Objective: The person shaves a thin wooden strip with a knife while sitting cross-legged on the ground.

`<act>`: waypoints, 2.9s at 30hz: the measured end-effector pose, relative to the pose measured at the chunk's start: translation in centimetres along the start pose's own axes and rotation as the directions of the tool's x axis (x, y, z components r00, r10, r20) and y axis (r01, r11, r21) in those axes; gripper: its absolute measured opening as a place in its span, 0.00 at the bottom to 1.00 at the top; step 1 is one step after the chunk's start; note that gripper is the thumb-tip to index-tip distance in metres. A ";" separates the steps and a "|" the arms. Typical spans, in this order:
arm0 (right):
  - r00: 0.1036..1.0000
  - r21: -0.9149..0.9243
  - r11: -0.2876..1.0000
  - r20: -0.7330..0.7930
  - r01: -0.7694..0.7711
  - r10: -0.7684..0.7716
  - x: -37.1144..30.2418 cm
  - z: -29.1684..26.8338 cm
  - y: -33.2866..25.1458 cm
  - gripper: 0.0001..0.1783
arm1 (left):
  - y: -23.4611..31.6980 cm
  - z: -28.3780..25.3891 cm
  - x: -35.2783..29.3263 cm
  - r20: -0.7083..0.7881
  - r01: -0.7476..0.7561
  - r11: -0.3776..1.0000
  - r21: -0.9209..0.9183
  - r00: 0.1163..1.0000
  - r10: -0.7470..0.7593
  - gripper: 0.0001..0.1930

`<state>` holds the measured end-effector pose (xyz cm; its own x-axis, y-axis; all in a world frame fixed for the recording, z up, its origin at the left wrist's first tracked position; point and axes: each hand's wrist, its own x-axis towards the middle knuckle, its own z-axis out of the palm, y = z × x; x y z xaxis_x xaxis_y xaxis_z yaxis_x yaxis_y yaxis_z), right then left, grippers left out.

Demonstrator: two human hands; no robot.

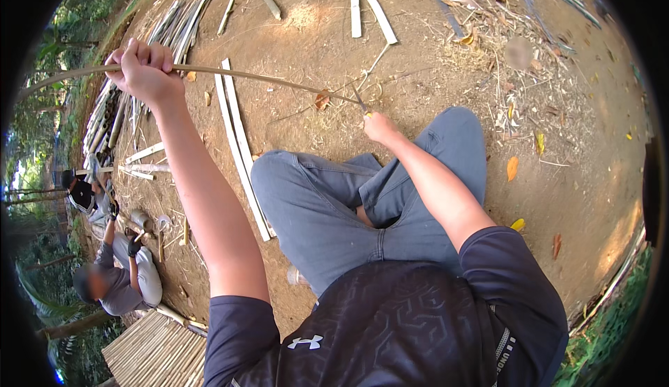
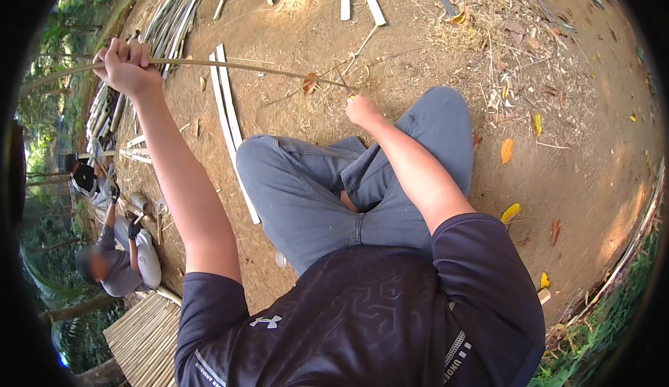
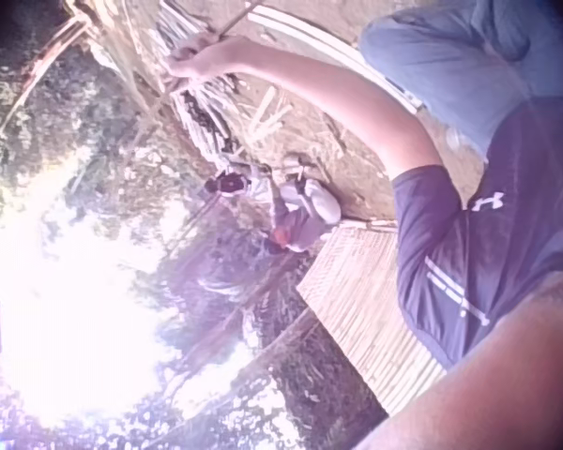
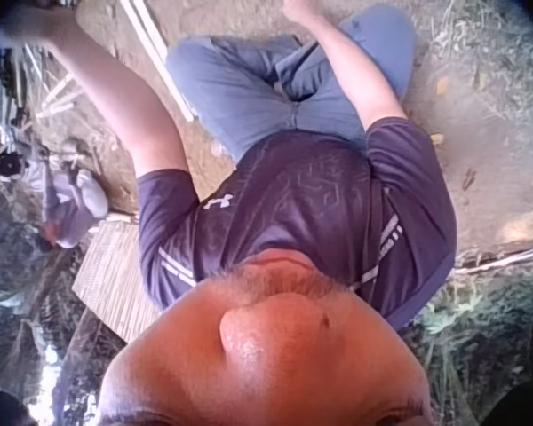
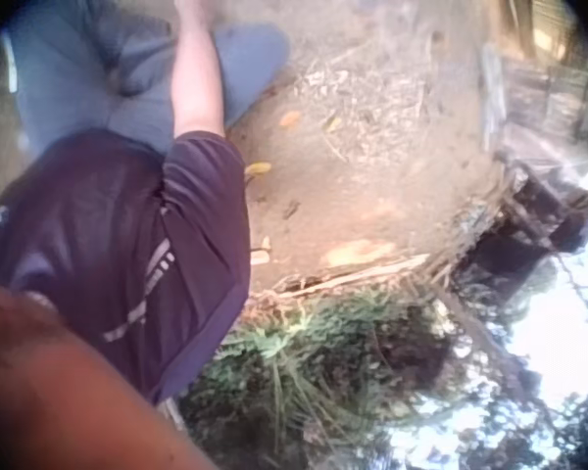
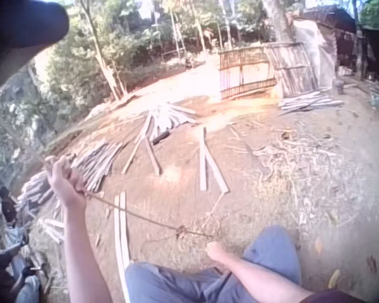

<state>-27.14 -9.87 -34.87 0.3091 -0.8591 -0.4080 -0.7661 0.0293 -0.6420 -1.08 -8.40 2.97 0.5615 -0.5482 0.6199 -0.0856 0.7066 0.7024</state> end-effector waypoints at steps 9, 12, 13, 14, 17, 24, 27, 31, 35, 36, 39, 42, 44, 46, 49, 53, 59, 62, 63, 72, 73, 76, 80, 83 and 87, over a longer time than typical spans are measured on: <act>0.984 0.266 0.955 -0.154 0.132 -0.093 -1.1 3.7 -1.6 0.22 | -0.5 0.5 0.1 -0.042 -0.005 0.998 0.055 0.999 0.008 0.13; 0.970 0.182 0.957 -0.130 0.227 -0.205 -3.1 1.6 -4.2 0.22 | -0.2 -0.9 0.1 -0.062 -0.016 0.997 0.072 0.998 0.020 0.13; 0.984 0.141 0.980 -0.131 0.140 -0.122 -2.4 2.3 -2.7 0.21 | -0.2 -0.4 0.1 -0.053 -0.012 0.998 0.067 0.998 0.016 0.13; 0.988 0.102 0.994 -0.154 0.043 -0.027 -0.2 3.1 0.4 0.21 | -0.8 0.6 0.5 -0.034 0.001 0.999 0.046 0.999 0.001 0.13; 0.993 0.078 0.996 -0.107 0.048 -0.039 -0.9 1.5 -2.5 0.22 | 0.0 -0.5 0.0 -0.037 -0.010 0.998 0.062 0.999 0.012 0.12; 0.998 0.236 0.970 -0.044 0.054 -0.045 -1.4 0.3 -2.2 0.21 | -0.6 -0.7 0.2 -0.071 0.000 0.998 0.064 0.997 0.005 0.13; 0.978 0.140 0.988 -0.205 0.061 -0.031 0.0 3.6 -1.1 0.21 | -0.9 -1.2 0.7 -0.088 -0.011 0.997 0.071 0.996 0.018 0.14; 0.994 0.113 0.989 -0.069 0.091 -0.084 -1.7 1.2 -2.8 0.21 | -0.6 -2.3 0.4 -0.092 0.005 0.995 0.102 0.996 0.004 0.13; 0.992 0.065 0.997 -0.119 -0.031 0.038 1.7 3.4 2.4 0.20 | -0.8 0.7 -0.1 -0.064 -0.006 0.998 0.055 0.998 0.010 0.13; 0.991 0.001 0.999 -0.122 -0.050 0.050 2.5 3.3 3.0 0.19 | -0.8 1.1 0.1 -0.049 -0.009 0.999 0.045 0.999 0.011 0.13; 0.993 0.113 0.987 -0.055 0.110 -0.105 -1.3 1.9 -4.1 0.19 | 0.2 -1.8 -0.4 -0.064 -0.027 0.995 0.093 0.997 0.033 0.12; 0.989 0.050 0.992 -0.083 -0.119 0.123 4.0 4.7 4.2 0.20 | -0.5 2.1 -0.5 -0.033 -0.017 1.000 0.020 0.999 0.017 0.13; 0.975 0.029 0.974 0.012 -0.223 0.223 4.7 5.1 4.4 0.20 | -0.8 1.0 0.1 -0.022 -0.004 0.999 0.041 1.000 0.005 0.13; 0.995 0.087 0.992 0.002 -0.096 0.097 1.1 4.1 -1.0 0.20 | 0.5 -1.9 -0.8 -0.093 -0.003 0.995 0.097 0.996 0.012 0.12; 0.979 0.071 0.976 0.019 -0.204 0.203 3.6 4.6 4.9 0.23 | -0.2 1.7 -0.7 -0.064 -0.005 0.999 0.045 0.998 0.008 0.13; 0.981 0.106 0.977 -0.041 -0.187 0.192 1.5 3.9 0.1 0.21 | 0.2 -1.2 -0.7 -0.079 -0.006 0.996 0.087 0.997 0.013 0.13; 0.987 0.160 0.984 -0.126 -0.081 0.102 3.4 5.2 1.6 0.22 | 0.2 -1.5 -0.4 -0.060 -0.006 0.998 0.070 0.998 0.010 0.12; 0.972 0.256 0.966 -0.234 0.042 0.019 3.4 6.2 1.1 0.19 | -0.1 0.1 -0.5 -0.094 -0.028 0.997 0.066 0.995 0.034 0.12; 0.999 0.223 0.975 -0.039 0.008 0.000 3.7 4.8 2.5 0.20 | 0.1 -0.3 -1.2 -0.111 -0.024 0.996 0.090 0.993 0.034 0.12; 0.982 0.250 0.968 -0.187 0.014 0.034 1.5 4.1 -0.2 0.20 | -1.0 -1.6 0.3 -0.137 -0.014 0.997 0.074 0.990 0.024 0.12; 0.994 0.231 0.972 -0.109 0.044 -0.019 0.6 3.2 -1.4 0.21 | -1.1 -2.8 0.4 -0.146 -0.010 0.996 0.087 0.989 0.022 0.11; 0.985 0.171 0.971 0.021 0.167 -0.173 -4.6 0.1 -5.9 0.20 | -1.0 -5.5 0.8 -0.159 0.016 0.997 0.075 0.987 -0.004 0.12; 0.990 0.125 0.992 -0.140 0.014 0.004 1.1 2.6 -0.3 0.18 | -1.4 -1.8 0.3 -0.119 0.011 0.998 0.062 0.993 -0.004 0.12; 0.990 0.241 0.965 0.068 0.106 -0.125 -3.0 -0.6 -5.5 0.19 | -1.3 -4.9 0.6 -0.101 0.036 0.997 0.061 0.994 -0.030 0.12; 0.988 0.111 0.985 -0.095 0.134 -0.124 -1.7 1.6 -4.8 0.18 | -0.2 -5.0 1.3 -0.067 0.007 0.998 0.063 0.998 -0.002 0.12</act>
<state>-23.11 -7.78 -32.14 0.3464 -0.9007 -0.2621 -0.6502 -0.0292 -0.7592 3.78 -7.03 1.85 0.6153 -0.5188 0.5935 -0.1336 0.6733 0.7272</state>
